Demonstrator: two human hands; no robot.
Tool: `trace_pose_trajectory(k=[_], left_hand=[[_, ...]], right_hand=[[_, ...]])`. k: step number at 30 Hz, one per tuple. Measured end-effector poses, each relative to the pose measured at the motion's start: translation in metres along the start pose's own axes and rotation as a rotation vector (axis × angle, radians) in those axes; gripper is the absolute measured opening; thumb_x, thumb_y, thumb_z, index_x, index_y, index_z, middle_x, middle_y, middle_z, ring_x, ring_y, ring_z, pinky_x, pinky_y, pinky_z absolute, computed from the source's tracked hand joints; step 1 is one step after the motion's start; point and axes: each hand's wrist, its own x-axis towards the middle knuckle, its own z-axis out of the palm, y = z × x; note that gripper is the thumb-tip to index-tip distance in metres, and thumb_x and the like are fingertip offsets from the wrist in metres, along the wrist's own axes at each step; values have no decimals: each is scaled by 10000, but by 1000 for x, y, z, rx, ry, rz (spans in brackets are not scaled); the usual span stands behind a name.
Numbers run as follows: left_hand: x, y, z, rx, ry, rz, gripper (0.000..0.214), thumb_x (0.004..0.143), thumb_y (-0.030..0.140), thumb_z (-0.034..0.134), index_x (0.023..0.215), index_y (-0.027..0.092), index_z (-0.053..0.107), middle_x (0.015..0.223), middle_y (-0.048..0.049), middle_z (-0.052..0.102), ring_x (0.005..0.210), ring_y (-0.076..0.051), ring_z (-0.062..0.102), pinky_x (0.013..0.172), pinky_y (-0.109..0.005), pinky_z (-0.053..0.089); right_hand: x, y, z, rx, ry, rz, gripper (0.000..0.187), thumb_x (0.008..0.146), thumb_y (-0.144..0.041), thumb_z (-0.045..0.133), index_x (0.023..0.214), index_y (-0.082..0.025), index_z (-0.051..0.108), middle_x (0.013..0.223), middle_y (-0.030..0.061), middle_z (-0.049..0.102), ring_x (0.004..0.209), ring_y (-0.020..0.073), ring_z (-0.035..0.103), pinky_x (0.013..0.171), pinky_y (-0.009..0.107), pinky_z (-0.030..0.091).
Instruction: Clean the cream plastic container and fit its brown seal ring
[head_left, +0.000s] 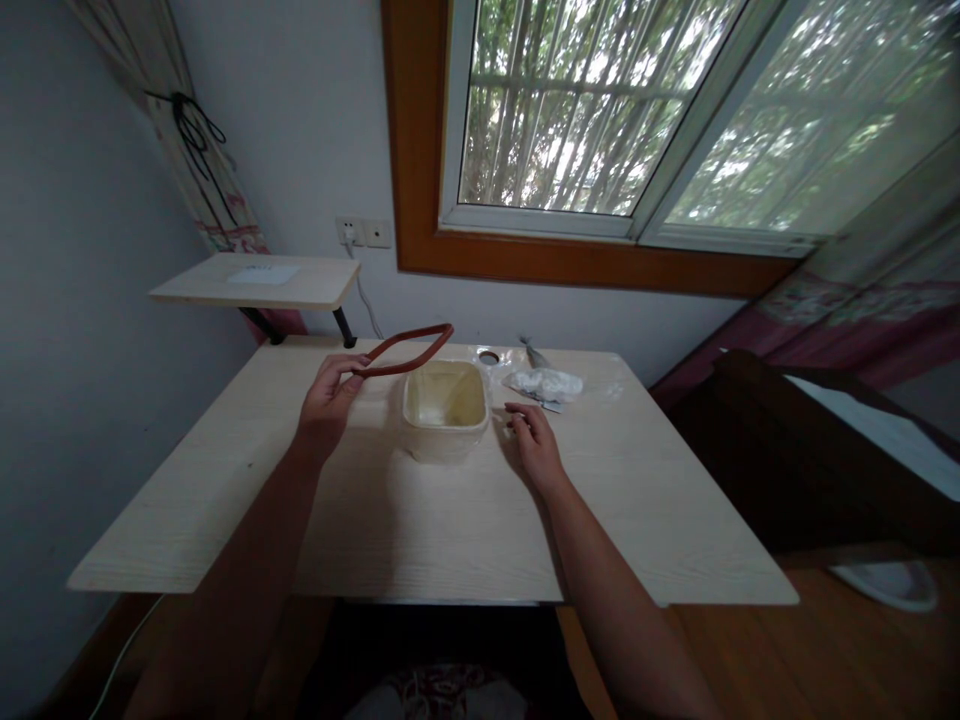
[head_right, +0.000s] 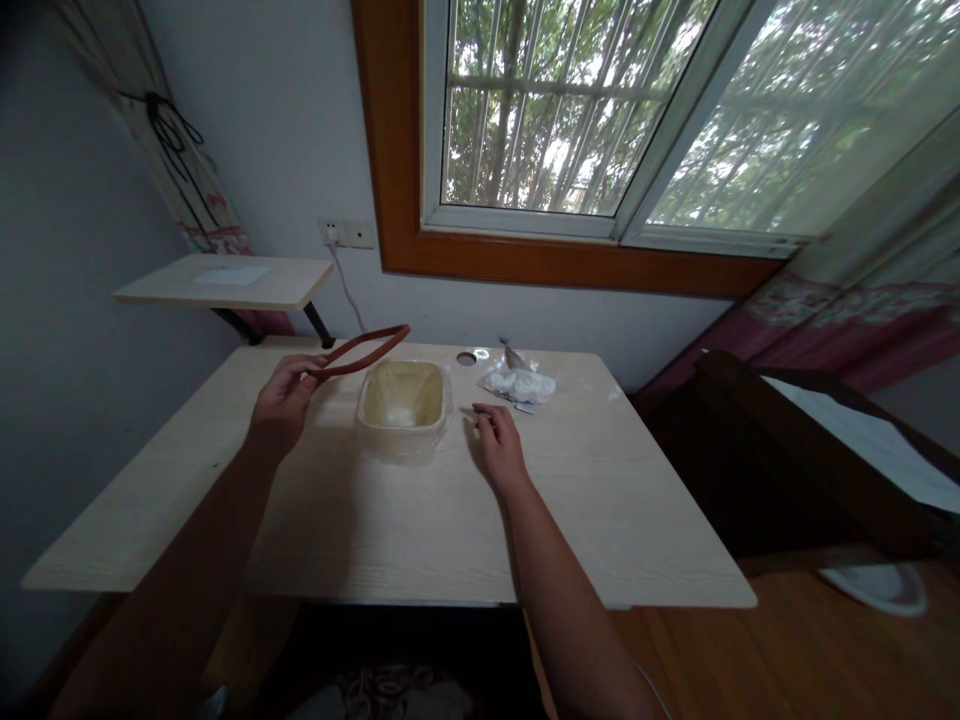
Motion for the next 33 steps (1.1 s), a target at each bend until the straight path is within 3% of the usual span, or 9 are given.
trace_pose_trajectory(k=[12,19,24,27,30,33], left_hand=[[4,9,12,-25,-71,15,126,941,308,594,981,233,687,1120,-75,652,1157,-230,612,1093,-485,439],[13,16,15,-63,-129,39,140,945,322,591,962,229,694,1094,-79,666,1145,-230,626,1085,-480,447],[24,24,18,-105,-203,38,157,943,351,595,948,234,699,1064,-84,674,1145,-248,634,1082,-508,452],[29,28,21,-142,-273,21,168,939,367,600,932,235,704,1072,-89,677,1134,-252,641,1070,-504,464],[32,29,24,-167,-316,7,185,943,375,590,913,232,705,1094,-94,681,1141,-255,640,1067,-504,468],[34,28,25,-166,-297,7,189,952,366,574,942,238,712,1146,-94,687,1179,-251,625,1095,-508,442]], right_hand=[[-1,-4,-1,91,18,10,259,975,-347,503,1104,-238,699,1101,92,661,973,224,623,867,393,521],[16,-47,-13,183,74,-96,264,993,-339,495,1178,-276,672,1076,62,663,912,199,625,823,376,536],[43,-86,-19,185,-42,-168,448,986,-410,513,1429,-348,489,1225,77,639,987,221,633,890,440,549],[56,-103,-21,191,-136,-212,510,987,-425,511,1483,-352,418,1246,70,632,944,202,637,875,419,555],[61,-112,-22,185,-224,-268,362,994,-408,500,1333,-316,585,1195,61,656,884,184,639,802,367,552],[58,-117,-24,159,-285,-297,263,999,-390,490,1136,-270,681,1014,44,687,827,178,640,740,336,538]])
